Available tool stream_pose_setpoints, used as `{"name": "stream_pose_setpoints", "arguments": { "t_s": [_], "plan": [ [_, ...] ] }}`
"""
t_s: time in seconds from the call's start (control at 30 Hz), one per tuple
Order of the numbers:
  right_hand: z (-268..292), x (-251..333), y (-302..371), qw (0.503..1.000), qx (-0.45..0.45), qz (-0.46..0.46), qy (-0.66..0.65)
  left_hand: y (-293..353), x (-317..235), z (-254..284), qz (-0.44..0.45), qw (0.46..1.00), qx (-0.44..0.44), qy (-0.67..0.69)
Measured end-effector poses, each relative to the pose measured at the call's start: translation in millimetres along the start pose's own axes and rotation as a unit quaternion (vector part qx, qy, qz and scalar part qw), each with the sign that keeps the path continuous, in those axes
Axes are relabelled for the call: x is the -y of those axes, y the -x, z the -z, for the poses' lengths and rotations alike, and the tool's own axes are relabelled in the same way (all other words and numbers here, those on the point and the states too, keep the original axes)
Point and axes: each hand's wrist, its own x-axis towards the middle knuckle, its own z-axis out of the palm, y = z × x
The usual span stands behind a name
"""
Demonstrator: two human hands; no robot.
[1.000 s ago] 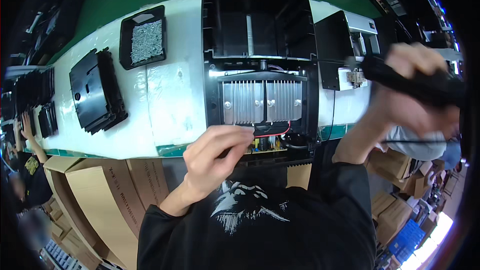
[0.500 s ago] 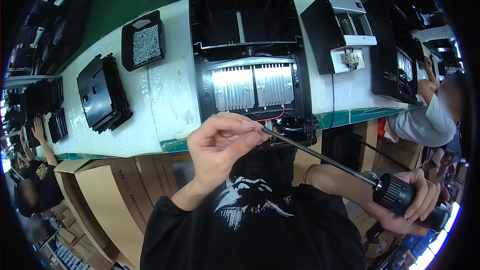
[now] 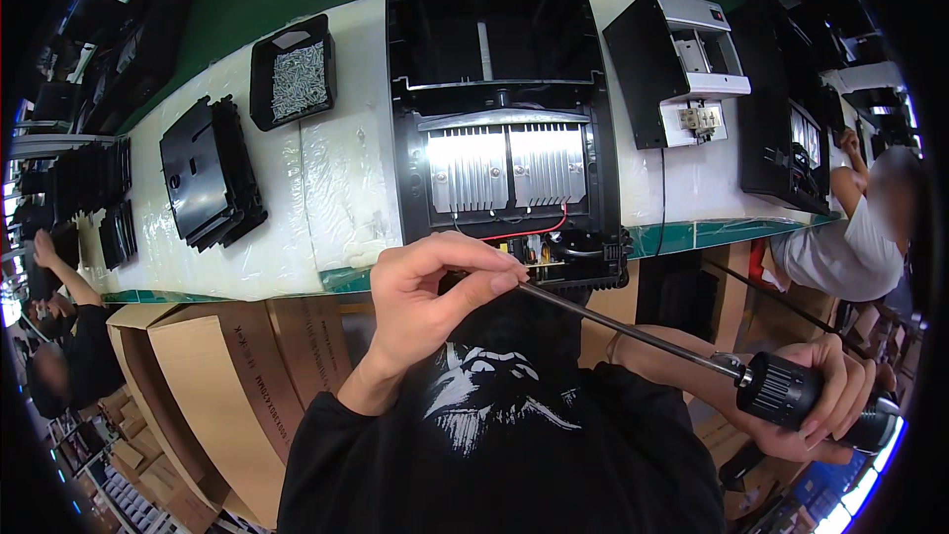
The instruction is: Assembling electronic components by connecting wires and screwing a housing together.
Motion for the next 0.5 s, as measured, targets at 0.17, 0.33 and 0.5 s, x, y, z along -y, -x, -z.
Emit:
{"name": "stream_pose_setpoints", "arguments": {
  "t_s": [0.17,0.33,0.5],
  "plan": [
    [0.5,3.0,2.2,0.982,0.039,-0.156,-0.097,-2.0,-4.2,3.2,-0.054,0.992,0.030,-0.109],
    [3.5,-4.4,9.2,0.981,0.075,-0.083,-0.157,-4.1,-8.2,6.2,-0.030,0.984,0.083,-0.153],
    [3.0,0.1,10.1,0.994,0.060,-0.027,-0.086,2.9,-7.1,-3.6,0.079,0.997,-0.014,-0.016]
  ]
}}
